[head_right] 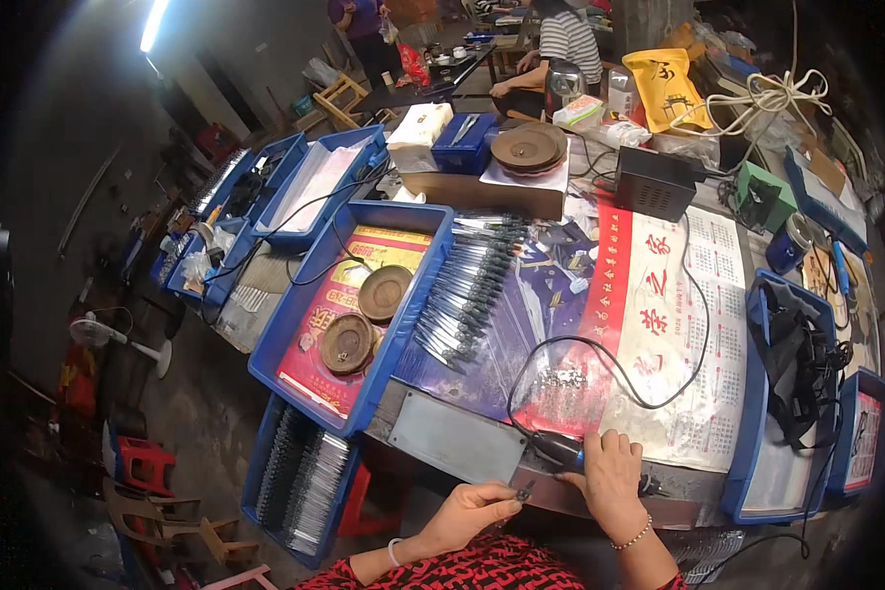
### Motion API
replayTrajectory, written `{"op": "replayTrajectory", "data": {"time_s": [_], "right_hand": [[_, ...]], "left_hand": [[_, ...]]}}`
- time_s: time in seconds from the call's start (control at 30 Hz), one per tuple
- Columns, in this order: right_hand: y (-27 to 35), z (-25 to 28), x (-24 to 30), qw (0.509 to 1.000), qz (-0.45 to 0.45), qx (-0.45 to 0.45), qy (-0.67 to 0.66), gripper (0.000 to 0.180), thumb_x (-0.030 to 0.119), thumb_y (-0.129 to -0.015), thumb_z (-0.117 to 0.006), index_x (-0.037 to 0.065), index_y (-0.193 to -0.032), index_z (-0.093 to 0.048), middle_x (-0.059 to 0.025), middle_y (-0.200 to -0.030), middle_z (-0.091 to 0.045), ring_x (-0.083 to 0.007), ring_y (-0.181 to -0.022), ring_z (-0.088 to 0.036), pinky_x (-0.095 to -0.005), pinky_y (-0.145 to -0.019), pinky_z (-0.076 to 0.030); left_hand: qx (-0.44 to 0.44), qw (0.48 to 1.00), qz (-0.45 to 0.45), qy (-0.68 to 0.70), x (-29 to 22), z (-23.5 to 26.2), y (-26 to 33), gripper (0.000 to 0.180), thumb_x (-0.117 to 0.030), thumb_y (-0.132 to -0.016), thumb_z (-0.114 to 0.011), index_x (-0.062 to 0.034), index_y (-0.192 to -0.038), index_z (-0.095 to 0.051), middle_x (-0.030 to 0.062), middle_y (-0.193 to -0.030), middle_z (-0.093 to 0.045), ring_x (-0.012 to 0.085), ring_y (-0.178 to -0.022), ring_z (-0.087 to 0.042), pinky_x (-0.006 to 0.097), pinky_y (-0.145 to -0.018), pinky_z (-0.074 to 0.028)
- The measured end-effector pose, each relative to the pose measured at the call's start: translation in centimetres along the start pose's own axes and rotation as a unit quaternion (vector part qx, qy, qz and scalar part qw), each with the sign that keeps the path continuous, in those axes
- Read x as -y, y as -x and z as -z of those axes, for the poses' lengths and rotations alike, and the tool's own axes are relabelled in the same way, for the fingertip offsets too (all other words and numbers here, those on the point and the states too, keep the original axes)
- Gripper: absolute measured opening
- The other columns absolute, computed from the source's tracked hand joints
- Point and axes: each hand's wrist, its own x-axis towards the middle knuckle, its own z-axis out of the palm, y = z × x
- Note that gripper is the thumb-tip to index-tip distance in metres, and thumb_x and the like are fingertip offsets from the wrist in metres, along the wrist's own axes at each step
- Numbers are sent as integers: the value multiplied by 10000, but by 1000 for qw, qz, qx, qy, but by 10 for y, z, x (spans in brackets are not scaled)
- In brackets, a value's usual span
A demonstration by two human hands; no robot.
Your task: Measuring small metal parts with calipers and grinding them using a handheld rotary tool.
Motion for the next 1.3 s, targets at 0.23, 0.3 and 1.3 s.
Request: {"op": "replayTrajectory", "data": {"time_s": [0.23, 0.3, 1.3], "right_hand": [[38, 1, 32, 907, 72, 3, -415, 182, 161, -760, -652, 23, -853, -578, -131, -759, -549, -273, -679, -558, -349, -583, -439], [42, -17, 32, 885, 27, 64, -460, 146, 137, -769, -629, 11, -824, -581, -136, -726, -553, -273, -643, -555, -335, -570, -439], [72, -65, 54, 698, -106, 223, -672, 195, 95, -794, -626, -22, -649, -570, 22, -547, -514, -28, -529, -424, -215, -463, -333]], "left_hand": [[-32, 999, 1, 35, -8, -12, 0, 157, -118, -880, -558, -6, -964, -628, -36, -707, -524, 37, -599, -450, 172, -554, -375], [-42, 999, 1, -8, -8, -11, -5, 160, -129, -879, -558, 9, -923, -625, -25, -708, -520, 34, -592, -454, 172, -544, -371], [17, 984, -11, -177, 18, 15, 13, 180, -48, -848, -544, 19, -994, -625, 18, -687, -417, 91, -620, -395, 231, -543, -343]]}}
